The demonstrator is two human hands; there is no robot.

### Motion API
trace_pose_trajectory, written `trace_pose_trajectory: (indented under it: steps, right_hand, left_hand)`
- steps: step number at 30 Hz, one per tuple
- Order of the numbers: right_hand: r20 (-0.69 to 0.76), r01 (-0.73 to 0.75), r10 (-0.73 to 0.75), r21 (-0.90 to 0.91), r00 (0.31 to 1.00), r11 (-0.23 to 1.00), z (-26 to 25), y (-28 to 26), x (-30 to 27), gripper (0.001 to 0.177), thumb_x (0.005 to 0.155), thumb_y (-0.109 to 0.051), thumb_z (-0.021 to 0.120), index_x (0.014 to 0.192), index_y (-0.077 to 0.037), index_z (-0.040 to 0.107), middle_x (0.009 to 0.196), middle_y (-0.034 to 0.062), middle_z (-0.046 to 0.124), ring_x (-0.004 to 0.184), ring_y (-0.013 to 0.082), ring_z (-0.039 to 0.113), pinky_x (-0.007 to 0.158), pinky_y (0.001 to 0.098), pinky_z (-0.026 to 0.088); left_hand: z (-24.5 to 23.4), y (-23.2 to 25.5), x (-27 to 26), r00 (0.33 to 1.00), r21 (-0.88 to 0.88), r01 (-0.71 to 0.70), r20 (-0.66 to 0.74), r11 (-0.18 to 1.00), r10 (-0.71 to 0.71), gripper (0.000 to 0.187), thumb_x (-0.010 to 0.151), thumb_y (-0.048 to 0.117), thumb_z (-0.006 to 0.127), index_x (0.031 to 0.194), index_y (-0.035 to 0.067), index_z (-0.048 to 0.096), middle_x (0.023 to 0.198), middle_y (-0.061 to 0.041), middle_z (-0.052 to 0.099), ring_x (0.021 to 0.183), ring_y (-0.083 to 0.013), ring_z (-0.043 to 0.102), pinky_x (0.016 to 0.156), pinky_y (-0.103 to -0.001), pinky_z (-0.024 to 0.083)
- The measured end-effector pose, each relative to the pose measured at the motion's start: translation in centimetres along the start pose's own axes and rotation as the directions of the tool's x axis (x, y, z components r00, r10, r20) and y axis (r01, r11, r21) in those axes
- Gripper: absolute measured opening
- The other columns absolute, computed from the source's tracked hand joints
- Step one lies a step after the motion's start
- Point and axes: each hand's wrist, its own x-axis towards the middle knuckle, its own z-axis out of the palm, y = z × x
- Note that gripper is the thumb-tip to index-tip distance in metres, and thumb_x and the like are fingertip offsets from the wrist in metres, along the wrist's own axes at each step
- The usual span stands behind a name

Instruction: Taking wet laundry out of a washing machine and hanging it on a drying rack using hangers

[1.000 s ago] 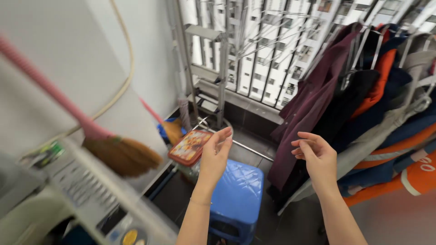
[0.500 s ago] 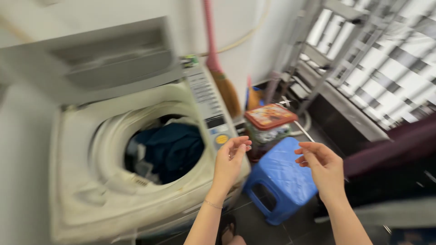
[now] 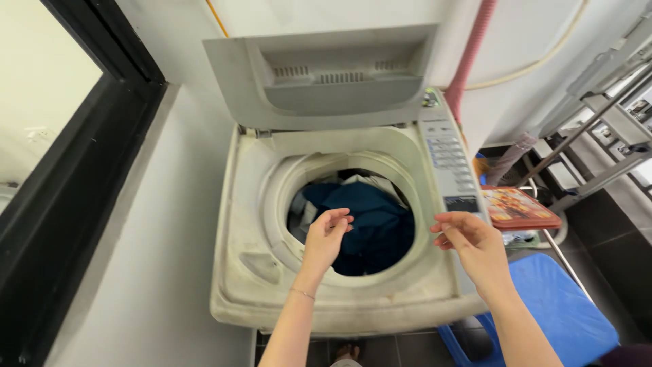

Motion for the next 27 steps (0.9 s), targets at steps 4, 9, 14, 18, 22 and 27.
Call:
trace_pose_trajectory:
  steps: [4, 9, 14, 18, 22, 27]
  right_hand:
    - [0.031, -0.041, 0.042, -0.021, 0.999, 0.999, 4.5, 0.6, 1.9, 0.020, 0.096, 0.004, 0.058, 0.107, 0.005, 0.075, 0.083, 0.0222, 0.074, 0.070, 0.0277, 0.070, 0.071, 0.0386, 0.061]
    - [0.023, -0.268, 0.269, -0.056, 0.963, 0.962, 6.7, 1.2, 3.9, 0.022, 0.098, -0.006, 0.059, 0.110, 0.003, 0.076, 0.092, 0.0226, 0.078, 0.074, 0.0299, 0.072, 0.078, 0.0373, 0.059]
    - [-0.049, -0.341, 0.338, -0.074, 0.940, 0.937, 8.6, 0.5, 5.9, 0.022, 0.099, -0.006, 0.059, 0.111, 0.002, 0.075, 0.091, 0.0212, 0.078, 0.075, 0.0293, 0.071, 0.076, 0.0363, 0.055]
    - [-0.096, -0.389, 0.380, -0.091, 0.920, 0.917, 9.3, 1.9, 8.2, 0.024, 0.099, -0.008, 0.059, 0.113, 0.003, 0.075, 0.090, 0.0231, 0.079, 0.075, 0.0311, 0.072, 0.075, 0.0370, 0.054]
    - [-0.100, -0.428, 0.420, -0.070, 0.902, 0.901, 10.0, 4.3, 9.6, 0.023, 0.096, -0.004, 0.061, 0.112, 0.004, 0.076, 0.090, 0.0248, 0.079, 0.071, 0.0302, 0.069, 0.070, 0.0365, 0.054]
    - [-0.125, -0.519, 0.510, -0.049, 0.851, 0.854, 10.6, 6.5, 9.8, 0.026, 0.095, -0.002, 0.062, 0.116, 0.004, 0.076, 0.087, 0.0271, 0.078, 0.071, 0.0324, 0.069, 0.068, 0.0381, 0.054]
  left_hand:
    - [-5.3, -1.4, 5.6, 0.985, 0.193, 0.167, 0.010, 0.967, -0.172, 0.028, 0.096, 0.022, 0.065, 0.124, 0.023, 0.072, 0.109, -0.003, 0.078, 0.097, -0.0133, 0.077, 0.084, -0.030, 0.059]
    - [-5.8, -4.6, 12.2, 0.876, 0.578, 0.340, 0.092, 0.742, -0.473, 0.059, 0.096, 0.038, 0.057, 0.150, 0.017, 0.043, 0.138, -0.008, 0.062, 0.123, -0.0270, 0.063, 0.102, -0.037, 0.050]
    - [-3.3, -10.9, 16.7, 0.853, 0.829, 0.201, 0.114, 0.522, -0.509, 0.066, 0.096, 0.025, 0.056, 0.153, 0.009, 0.026, 0.146, -0.024, 0.040, 0.129, -0.0474, 0.047, 0.107, -0.055, 0.045]
    - [-1.6, -13.3, 18.8, 0.877, 0.951, 0.095, 0.059, 0.293, -0.477, 0.087, 0.094, 0.013, 0.066, 0.161, 0.016, 0.011, 0.157, -0.022, 0.023, 0.134, -0.0446, 0.040, 0.106, -0.051, 0.044]
    - [-0.7, -14.7, 20.0, 0.915, 0.903, -0.047, 0.210, 0.427, -0.345, 0.099, 0.089, 0.043, 0.077, 0.160, 0.018, 0.013, 0.153, -0.021, 0.026, 0.138, -0.0478, 0.033, 0.109, -0.059, 0.039]
    - [1.8, -19.1, 19.6, 0.749, 0.903, -0.038, 0.310, 0.428, -0.586, 0.091, 0.096, 0.014, 0.058, 0.163, 0.010, -0.002, 0.127, -0.024, 0.061, 0.112, -0.0404, 0.064, 0.091, -0.052, 0.055]
